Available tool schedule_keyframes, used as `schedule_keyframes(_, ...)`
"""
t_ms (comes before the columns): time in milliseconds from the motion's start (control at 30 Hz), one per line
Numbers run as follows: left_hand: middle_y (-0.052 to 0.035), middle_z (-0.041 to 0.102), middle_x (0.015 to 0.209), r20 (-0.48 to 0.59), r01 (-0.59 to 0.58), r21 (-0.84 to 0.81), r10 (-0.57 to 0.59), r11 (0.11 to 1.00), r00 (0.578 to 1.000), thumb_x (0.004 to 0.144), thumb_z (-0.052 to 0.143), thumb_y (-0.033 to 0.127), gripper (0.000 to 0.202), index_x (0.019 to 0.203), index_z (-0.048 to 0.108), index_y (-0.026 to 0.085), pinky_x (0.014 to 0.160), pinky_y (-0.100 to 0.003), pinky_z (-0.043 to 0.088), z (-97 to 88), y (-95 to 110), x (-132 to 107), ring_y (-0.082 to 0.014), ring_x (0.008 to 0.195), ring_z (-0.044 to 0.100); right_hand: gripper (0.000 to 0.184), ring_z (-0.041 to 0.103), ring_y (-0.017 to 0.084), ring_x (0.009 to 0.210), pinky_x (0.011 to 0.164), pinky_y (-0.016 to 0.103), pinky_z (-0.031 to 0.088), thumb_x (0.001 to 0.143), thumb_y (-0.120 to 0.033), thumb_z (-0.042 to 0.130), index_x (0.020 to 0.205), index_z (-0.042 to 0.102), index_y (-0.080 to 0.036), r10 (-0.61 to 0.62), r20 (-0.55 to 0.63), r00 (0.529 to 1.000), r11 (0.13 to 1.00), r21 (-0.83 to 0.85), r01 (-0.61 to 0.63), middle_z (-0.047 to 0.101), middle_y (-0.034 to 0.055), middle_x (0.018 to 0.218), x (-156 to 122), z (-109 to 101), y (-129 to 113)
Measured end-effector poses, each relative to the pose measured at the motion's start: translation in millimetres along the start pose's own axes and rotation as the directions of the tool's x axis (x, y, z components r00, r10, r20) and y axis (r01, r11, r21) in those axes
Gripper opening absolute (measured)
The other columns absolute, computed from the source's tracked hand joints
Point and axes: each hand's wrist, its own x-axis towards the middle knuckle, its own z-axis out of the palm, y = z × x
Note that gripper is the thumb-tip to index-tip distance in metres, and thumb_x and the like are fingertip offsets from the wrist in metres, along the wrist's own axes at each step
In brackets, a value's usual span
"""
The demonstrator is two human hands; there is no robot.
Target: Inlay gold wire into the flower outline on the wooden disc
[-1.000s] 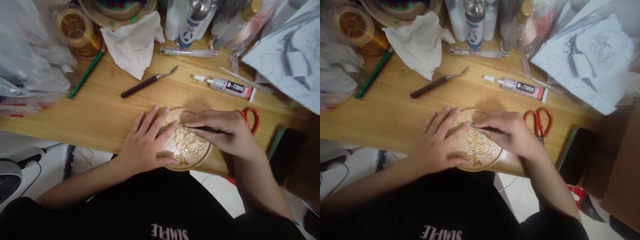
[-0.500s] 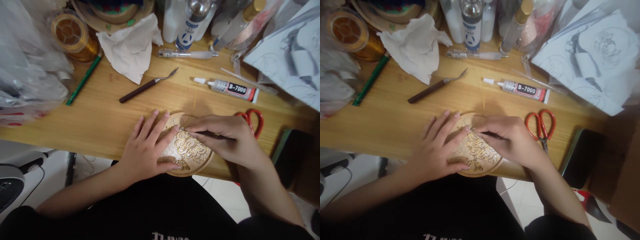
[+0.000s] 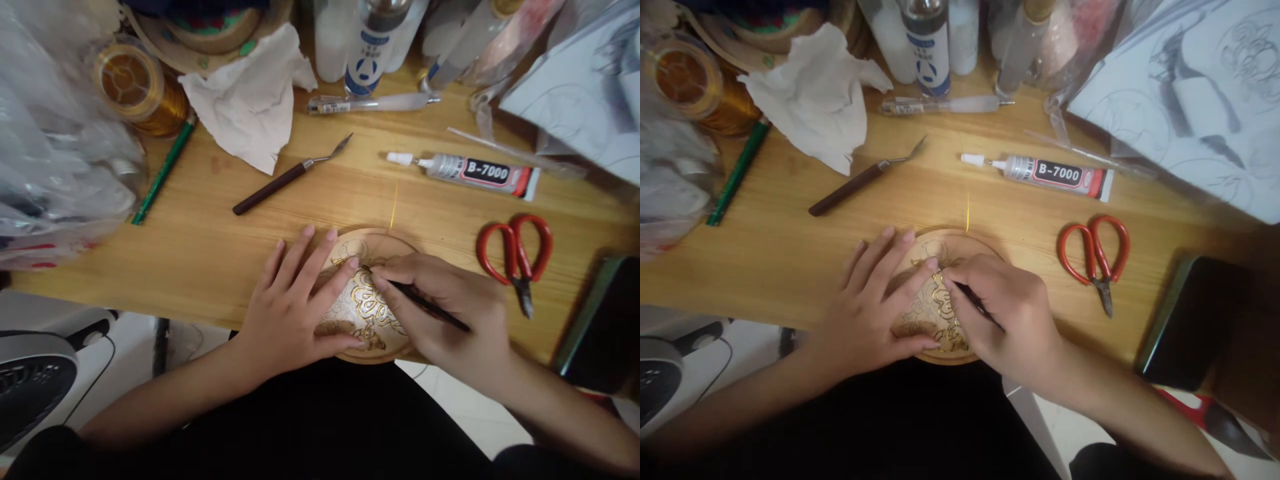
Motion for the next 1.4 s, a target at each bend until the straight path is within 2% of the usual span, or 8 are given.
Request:
schedule_keyframes(133, -0.0200, 0.038, 0.153, -0.001, -0.002, 0.009, 0.002, 1.000, 1.000, 0.090, 0.038, 0.072, 0.078, 0.146, 0.045, 0.018, 0.114, -0.057, 0.026, 0.4, 0.3, 0.2, -0.0411, 0.144, 0.031, 0.018, 0.069, 0.015, 0.072, 0.063, 0.026, 0.057, 0.085, -0.008, 0.064, 0.098, 0.064, -0.020, 0.001, -0.083, 0.997, 0.999, -0.032, -0.003, 0.072, 0.0026, 0.082, -6.0, 8.6, -4.3)
schedule_keyframes(200, -0.0196, 0.038, 0.153, -0.001, 0.000, 0.009, 0.000, 1.000, 1.000, 0.090, 0.039, 0.072, 0.078, 0.145, 0.045, 0.018, 0.115, -0.056, 0.026, 0.5, 0.4, 0.1, -0.0406, 0.144, 0.031, 0.019, 0.069, 0.015, 0.072, 0.063, 0.026, 0.057, 0.085, -0.009, 0.064, 0.099, 0.064, -0.021, 0.006, -0.082, 0.997, 0.999, -0.035, -0.009, 0.072, 0.0025, 0.082, -5.7, 8.0, -3.3)
schedule_keyframes(367, -0.0195, 0.037, 0.154, 0.000, 0.000, 0.003, 0.000, 1.000, 1.000, 0.090, 0.039, 0.072, 0.077, 0.146, 0.044, 0.019, 0.115, -0.056, 0.025, 0.8, 0.0, 0.0, -0.0405, 0.144, 0.031, 0.017, 0.071, 0.014, 0.081, 0.071, 0.023, 0.058, 0.087, -0.011, 0.063, 0.102, 0.065, -0.017, -0.093, 0.103, 0.990, 0.995, -0.013, 0.094, 0.073, 0.0051, 0.090, 3.1, -8.6, 7.1)
schedule_keyframes(467, -0.0192, 0.036, 0.154, 0.007, 0.004, -0.006, -0.004, 1.000, 1.000, 0.089, 0.041, 0.072, 0.078, 0.146, 0.044, 0.020, 0.116, -0.056, 0.024, 0.7, -0.5, -0.1, -0.0402, 0.145, 0.030, 0.016, 0.072, 0.015, 0.088, 0.073, 0.023, 0.057, 0.088, -0.013, 0.064, 0.104, 0.065, -0.016, -0.159, 0.163, 0.974, 0.986, -0.033, 0.166, 0.074, 0.0070, 0.095, 8.4, -18.9, 13.7)
schedule_keyframes(700, -0.0184, 0.036, 0.155, 0.014, 0.011, -0.019, -0.011, 1.000, 1.000, 0.087, 0.044, 0.074, 0.080, 0.146, 0.044, 0.020, 0.117, -0.055, 0.021, 0.9, -0.6, -0.6, -0.0402, 0.145, 0.029, 0.022, 0.072, 0.018, 0.095, 0.076, 0.027, 0.059, 0.090, -0.018, 0.061, 0.110, 0.067, -0.025, -0.188, 0.261, 0.947, 0.982, 0.028, 0.187, 0.074, 0.0032, 0.100, 17.0, -27.4, 22.0)
schedule_keyframes(1000, -0.0206, 0.037, 0.153, 0.014, -0.001, -0.017, 0.001, 1.000, 1.000, 0.089, 0.043, 0.072, 0.078, 0.144, 0.046, 0.018, 0.115, -0.056, 0.024, -0.7, -0.7, 0.7, -0.0423, 0.143, 0.032, 0.022, 0.072, 0.016, 0.096, 0.083, 0.025, 0.059, 0.088, -0.017, 0.065, 0.109, 0.069, -0.024, -0.154, 0.260, 0.953, 0.988, 0.062, 0.143, 0.075, 0.0031, 0.107, 20.8, -28.4, 25.8)
schedule_keyframes(1133, -0.0203, 0.037, 0.153, 0.012, 0.003, -0.021, -0.003, 1.000, 1.000, 0.089, 0.042, 0.071, 0.077, 0.144, 0.046, 0.018, 0.115, -0.056, 0.024, -0.8, -0.7, 0.4, -0.0416, 0.143, 0.031, 0.021, 0.072, 0.014, 0.092, 0.077, 0.023, 0.058, 0.088, -0.017, 0.065, 0.108, 0.068, -0.023, -0.143, 0.218, 0.965, 0.990, 0.050, 0.135, 0.075, 0.0017, 0.102, 16.0, -24.9, 23.1)
schedule_keyframes(1400, -0.0202, 0.036, 0.154, 0.022, 0.012, -0.019, -0.011, 1.000, 1.000, 0.090, 0.044, 0.070, 0.075, 0.145, 0.045, 0.019, 0.115, -0.056, 0.024, -1.9, 0.0, 0.6, -0.0405, 0.144, 0.030, 0.021, 0.072, 0.016, 0.080, 0.065, 0.026, 0.057, 0.087, -0.015, 0.066, 0.105, 0.065, -0.025, -0.115, 0.125, 0.985, 0.992, -0.041, 0.121, 0.074, 0.0000, 0.090, 6.2, -16.3, 16.6)
